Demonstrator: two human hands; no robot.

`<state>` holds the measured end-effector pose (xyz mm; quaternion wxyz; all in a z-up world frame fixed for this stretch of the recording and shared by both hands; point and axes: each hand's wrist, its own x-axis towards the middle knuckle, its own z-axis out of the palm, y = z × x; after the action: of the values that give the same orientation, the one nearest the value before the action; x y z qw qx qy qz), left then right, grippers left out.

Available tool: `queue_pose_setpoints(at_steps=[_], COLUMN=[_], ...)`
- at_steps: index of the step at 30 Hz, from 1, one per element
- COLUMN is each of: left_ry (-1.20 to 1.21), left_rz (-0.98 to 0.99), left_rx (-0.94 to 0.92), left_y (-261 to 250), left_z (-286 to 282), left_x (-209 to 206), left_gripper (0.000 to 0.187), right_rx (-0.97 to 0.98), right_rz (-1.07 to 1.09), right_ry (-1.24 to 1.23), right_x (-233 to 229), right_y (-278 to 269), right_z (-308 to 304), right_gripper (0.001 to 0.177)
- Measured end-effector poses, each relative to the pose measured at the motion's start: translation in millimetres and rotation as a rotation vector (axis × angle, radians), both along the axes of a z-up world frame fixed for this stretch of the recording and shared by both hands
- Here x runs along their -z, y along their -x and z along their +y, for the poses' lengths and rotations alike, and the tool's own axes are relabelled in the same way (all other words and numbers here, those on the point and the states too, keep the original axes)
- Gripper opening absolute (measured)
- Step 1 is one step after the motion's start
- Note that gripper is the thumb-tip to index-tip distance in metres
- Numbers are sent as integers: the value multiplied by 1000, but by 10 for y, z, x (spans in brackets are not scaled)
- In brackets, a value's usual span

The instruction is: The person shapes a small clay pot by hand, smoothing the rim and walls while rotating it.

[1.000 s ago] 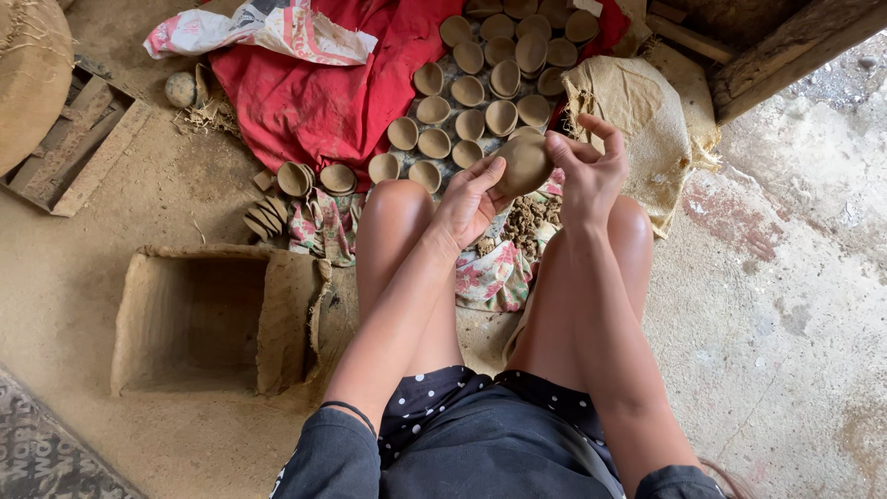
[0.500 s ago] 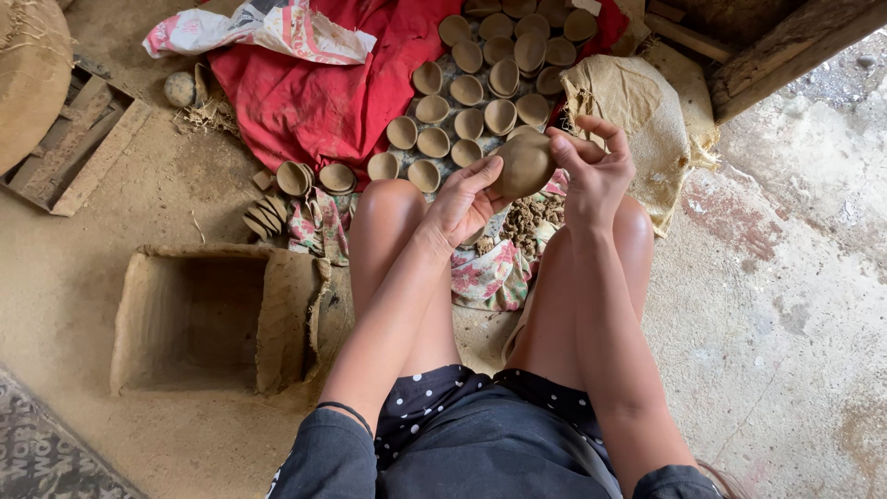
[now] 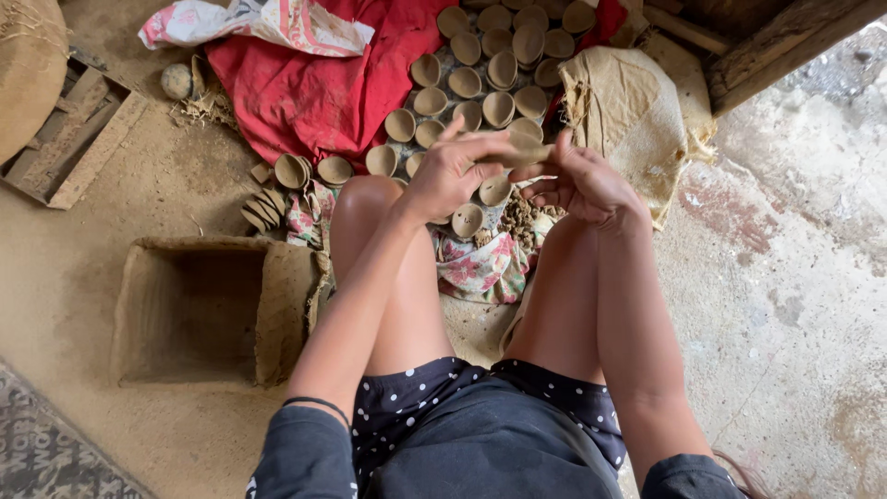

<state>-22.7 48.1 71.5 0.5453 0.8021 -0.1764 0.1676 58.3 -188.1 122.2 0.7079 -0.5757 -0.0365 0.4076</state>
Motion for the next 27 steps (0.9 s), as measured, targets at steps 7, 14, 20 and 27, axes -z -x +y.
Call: queue_pose_setpoints(at_steps=[7, 14, 20, 27], left_ry=[-19, 590, 613, 403], left_rz=[-127, -17, 133, 537], left_rx=[-167, -463, -730, -992], left_y=[106, 321, 1279, 2576], left_z=[212, 799, 1521, 1212], left_x=[-390, -55, 397, 728], left_gripper=[52, 38, 33, 20], right_rx=[114, 315, 534, 594], right_rz=[-115, -50, 121, 271], right_ry=[-174, -278, -386, -137], right_x=[-86, 147, 240, 1078], right_y=[-79, -401, -907, -1822], right_z=[169, -36, 6, 332], right_gripper=[23, 15, 31, 23])
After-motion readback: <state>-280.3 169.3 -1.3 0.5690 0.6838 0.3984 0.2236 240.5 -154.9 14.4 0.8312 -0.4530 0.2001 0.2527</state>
